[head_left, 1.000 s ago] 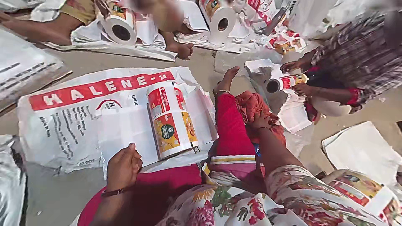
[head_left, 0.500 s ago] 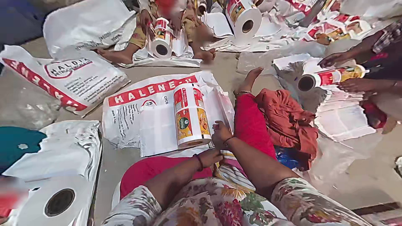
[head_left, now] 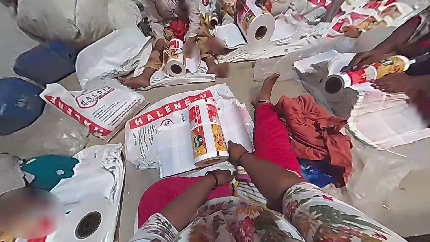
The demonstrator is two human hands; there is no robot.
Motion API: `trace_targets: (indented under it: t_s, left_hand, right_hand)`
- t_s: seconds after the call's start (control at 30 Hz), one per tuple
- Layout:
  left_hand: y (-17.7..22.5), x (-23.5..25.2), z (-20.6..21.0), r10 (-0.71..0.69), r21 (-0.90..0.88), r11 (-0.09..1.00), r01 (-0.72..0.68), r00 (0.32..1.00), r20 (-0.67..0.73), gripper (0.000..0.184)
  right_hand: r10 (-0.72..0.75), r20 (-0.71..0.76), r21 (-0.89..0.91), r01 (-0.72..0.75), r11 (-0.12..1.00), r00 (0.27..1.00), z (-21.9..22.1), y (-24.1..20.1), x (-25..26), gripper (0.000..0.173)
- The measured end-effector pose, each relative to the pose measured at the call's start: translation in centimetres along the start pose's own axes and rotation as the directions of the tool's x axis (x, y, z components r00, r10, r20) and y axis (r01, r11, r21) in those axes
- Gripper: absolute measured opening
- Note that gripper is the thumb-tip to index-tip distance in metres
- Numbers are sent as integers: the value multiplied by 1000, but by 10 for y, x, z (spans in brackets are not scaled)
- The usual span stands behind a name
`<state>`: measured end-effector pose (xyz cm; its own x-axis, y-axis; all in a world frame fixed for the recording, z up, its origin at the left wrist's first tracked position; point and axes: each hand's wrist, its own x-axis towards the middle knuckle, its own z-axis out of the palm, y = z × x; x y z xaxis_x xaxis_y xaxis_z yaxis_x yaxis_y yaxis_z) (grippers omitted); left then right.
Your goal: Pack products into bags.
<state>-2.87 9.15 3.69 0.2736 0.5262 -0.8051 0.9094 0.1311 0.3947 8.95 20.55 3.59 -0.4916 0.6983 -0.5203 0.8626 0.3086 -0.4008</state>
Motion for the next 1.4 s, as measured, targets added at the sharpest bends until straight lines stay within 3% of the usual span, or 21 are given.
trace_targets:
  t_s: [0.1, 0.23, 0.3, 0.37, 0.43, 0.5, 0.57, 0.6, 0.63, 0.8, 0.93, 1.1, 1.23, 1.33, 1.4]
  left_hand:
    - [1, -10, -8, 4, 22, 1000, -2, 998, -59, 46]
    - [14, -38, -20, 29, 149, 988, -28, 1000, -1, 50]
    - [15, -68, -31, 177, 99, 979, -178, 984, 24, 47]
    - [10, -107, -48, 373, -46, 925, -377, 924, -84, 35]
    - [-6, -135, -51, 415, -93, 865, -494, 807, -421, 34]
    - [-25, -145, -55, 218, -92, 897, -432, 615, -758, 41]
    - [-49, -136, -56, 39, -99, 933, -347, 369, -928, 38]
    - [-63, -128, -54, 1, -94, 943, -321, 283, -959, 34]
    - [-74, -122, -53, -15, -98, 947, -306, 264, -964, 32]
    - [-85, -103, -55, -34, -217, 934, -284, 533, -846, 76]
    - [-77, -94, -59, -27, -181, 966, -185, 622, -782, 95]
    - [-77, -93, -64, -14, -162, 969, -186, 616, -788, 104]
    - [-78, -89, -57, 186, 54, 961, -273, 487, -854, 67]
    - [-74, -84, -60, 235, 124, 964, -233, 544, -806, 52]
    - [-65, -78, -69, 255, 154, 962, -224, 543, -800, 47]
  right_hand:
    - [39, -14, 33, -38, 999, 999, -6, -3, 3, 95]
    - [152, -85, 99, -143, 985, 985, -9, -3, 4, 74]
    - [172, -92, 79, -165, 983, 981, -11, -7, 4, 65]
    - [161, -87, 41, -158, 987, 983, -14, -11, 5, 61]
    - [148, -80, -24, -151, 988, 986, -10, -14, 5, 66]
    - [154, -89, -73, -160, 984, 984, -10, -16, 5, 68]
    - [186, -114, -53, -193, 980, 976, -9, -16, 7, 69]
    - [218, -118, -13, -221, 975, 969, -11, -16, 7, 65]
    - [254, -108, 44, -251, 967, 961, -15, -18, 6, 60]
    - [367, -108, 453, -283, 845, 924, -44, -12, 3, 46]
    - [319, -150, 772, -91, 629, 936, -69, -26, -10, 54]
    - [184, -277, 746, 90, 660, 943, -117, -63, -13, 48]
    - [124, -311, 739, 157, 655, 942, -140, -86, -15, 35]
    - [114, -273, 684, 110, 722, 955, -144, -86, -25, 40]
    - [120, -321, 637, 120, 762, 940, -134, -69, -35, 40]
